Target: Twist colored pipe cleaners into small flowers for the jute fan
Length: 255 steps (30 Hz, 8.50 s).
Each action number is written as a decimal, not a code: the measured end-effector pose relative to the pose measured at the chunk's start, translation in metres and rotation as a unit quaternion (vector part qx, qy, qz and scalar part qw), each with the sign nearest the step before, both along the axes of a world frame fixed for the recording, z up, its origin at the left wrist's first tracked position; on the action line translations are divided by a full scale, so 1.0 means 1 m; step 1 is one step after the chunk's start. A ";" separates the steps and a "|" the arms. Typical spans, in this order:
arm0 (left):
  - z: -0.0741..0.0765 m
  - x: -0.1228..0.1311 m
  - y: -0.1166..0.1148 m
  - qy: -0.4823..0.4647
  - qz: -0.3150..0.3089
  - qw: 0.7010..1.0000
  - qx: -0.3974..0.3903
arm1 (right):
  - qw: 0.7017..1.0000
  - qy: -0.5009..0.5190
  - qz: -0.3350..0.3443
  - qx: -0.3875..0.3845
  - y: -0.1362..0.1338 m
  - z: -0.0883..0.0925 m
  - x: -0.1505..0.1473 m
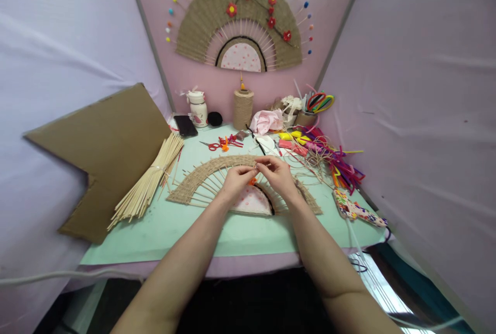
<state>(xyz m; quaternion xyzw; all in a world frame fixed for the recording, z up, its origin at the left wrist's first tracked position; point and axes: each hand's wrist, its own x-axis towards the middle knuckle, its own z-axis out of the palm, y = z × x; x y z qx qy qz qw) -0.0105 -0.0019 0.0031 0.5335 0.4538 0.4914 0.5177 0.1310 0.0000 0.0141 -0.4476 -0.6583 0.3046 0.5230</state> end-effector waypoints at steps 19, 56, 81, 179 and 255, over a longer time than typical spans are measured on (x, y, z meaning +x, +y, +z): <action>-0.001 -0.001 0.000 0.020 -0.008 1.000 -0.004 | 0.999 0.034 0.026 -0.003 0.002 -0.002 0.001; -0.002 -0.003 0.006 -0.168 -0.044 0.981 -0.090 | 0.976 0.133 0.066 -0.156 0.010 -0.010 0.003; -0.002 -0.007 0.006 0.200 0.081 0.967 0.137 | 0.928 -0.320 -0.018 0.188 0.004 -0.008 0.002; -0.013 -0.015 0.011 0.221 -0.014 0.967 0.130 | 0.998 -0.028 -0.041 0.044 0.013 -0.008 0.013; -0.003 -0.007 0.007 -0.238 0.005 0.953 -0.185 | 0.956 -0.232 -0.054 0.172 0.000 -0.009 0.001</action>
